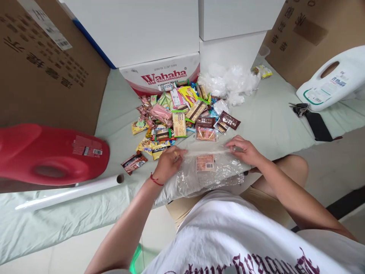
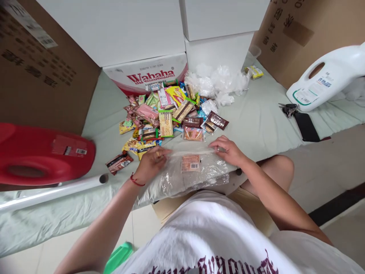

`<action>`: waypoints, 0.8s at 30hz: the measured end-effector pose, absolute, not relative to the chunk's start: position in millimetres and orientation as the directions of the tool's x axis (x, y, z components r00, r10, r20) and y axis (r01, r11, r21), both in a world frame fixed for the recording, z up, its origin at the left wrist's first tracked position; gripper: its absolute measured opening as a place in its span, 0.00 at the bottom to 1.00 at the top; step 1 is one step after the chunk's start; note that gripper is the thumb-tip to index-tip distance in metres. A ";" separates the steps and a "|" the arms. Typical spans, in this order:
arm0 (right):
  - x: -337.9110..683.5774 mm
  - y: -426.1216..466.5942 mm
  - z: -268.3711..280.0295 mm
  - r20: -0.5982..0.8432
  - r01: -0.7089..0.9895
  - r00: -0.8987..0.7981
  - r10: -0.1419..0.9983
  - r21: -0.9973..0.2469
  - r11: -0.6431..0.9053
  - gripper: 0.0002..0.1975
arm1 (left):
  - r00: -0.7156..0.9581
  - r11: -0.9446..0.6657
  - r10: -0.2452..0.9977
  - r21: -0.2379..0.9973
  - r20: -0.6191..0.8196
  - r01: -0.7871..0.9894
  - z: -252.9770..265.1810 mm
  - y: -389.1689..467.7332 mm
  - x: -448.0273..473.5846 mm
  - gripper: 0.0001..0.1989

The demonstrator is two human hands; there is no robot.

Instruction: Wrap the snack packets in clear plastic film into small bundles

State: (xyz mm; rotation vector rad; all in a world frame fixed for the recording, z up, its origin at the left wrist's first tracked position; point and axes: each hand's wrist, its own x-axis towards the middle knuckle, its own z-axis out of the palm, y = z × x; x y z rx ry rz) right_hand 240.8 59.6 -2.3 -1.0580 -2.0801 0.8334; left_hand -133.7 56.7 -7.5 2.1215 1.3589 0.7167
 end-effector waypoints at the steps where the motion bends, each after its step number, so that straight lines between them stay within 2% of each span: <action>1: 243.6 55.0 -3.9 0.261 0.428 -0.510 0.819 -0.750 0.505 0.10 | 0.457 -0.496 0.860 0.588 0.229 0.639 -5.9 47.4 -137.2 0.15; 3: 249.9 44.9 -8.0 0.256 0.409 -0.611 0.749 -0.708 0.576 0.10 | 0.612 -0.685 0.727 0.399 0.311 0.610 -4.8 26.3 -142.5 0.15; 5: 257.2 32.5 -11.5 0.244 0.403 -0.682 0.690 -0.662 0.632 0.12 | 0.701 -0.770 0.638 0.259 0.319 0.583 -6.1 2.9 -145.9 0.14; 7: 263.8 16.6 -12.3 0.234 0.435 -0.693 0.682 -0.619 0.654 0.13 | 0.723 -0.791 0.609 0.180 0.327 0.585 -7.7 -20.0 -147.9 0.14; 9: 267.2 -1.9 -10.8 0.247 0.510 -0.645 0.723 -0.566 0.648 0.13 | 0.698 -0.778 0.616 0.140 0.367 0.613 -7.9 -38.4 -148.0 0.15; 11: 265.2 -20.6 -10.6 0.266 0.576 -0.613 0.744 -0.493 0.652 0.18 | 0.675 -0.765 0.627 0.142 0.389 0.629 -6.8 -49.0 -145.9 0.14; 13: 257.5 -35.9 -14.6 0.262 0.597 -0.653 0.711 -0.400 0.696 0.26 | 0.699 -0.785 0.617 0.220 0.361 0.579 -6.1 -51.0 -141.7 0.13; 14: 252.3 -41.3 -18.0 0.262 0.594 -0.678 0.686 -0.354 0.722 0.26 | 0.715 -0.791 0.611 0.282 0.341 0.542 -6.3 -49.2 -138.9 0.14; 16: 241.5 -46.4 -24.6 0.312 0.582 -0.691 0.652 -0.295 0.758 0.19 | 0.728 -0.782 0.610 0.388 0.313 0.488 -7.7 -42.0 -132.5 0.18; 18: 232.7 -43.8 -25.7 0.386 0.569 -0.652 0.652 -0.319 0.758 0.12 | 0.741 -0.774 0.608 0.420 0.286 0.474 -9.1 -32.8 -124.9 0.22; 20: 227.2 -34.5 -17.9 0.405 0.526 -0.619 0.673 -0.422 0.738 0.07 | 0.786 -0.788 0.576 0.412 0.226 0.459 -9.1 -23.9 -117.0 0.26; 24: 220.5 -2.8 8.0 0.304 0.379 -0.610 0.732 -0.699 0.606 0.07 | 0.836 -0.782 0.535 0.447 0.124 0.434 -2.8 -11.3 -105.2 0.25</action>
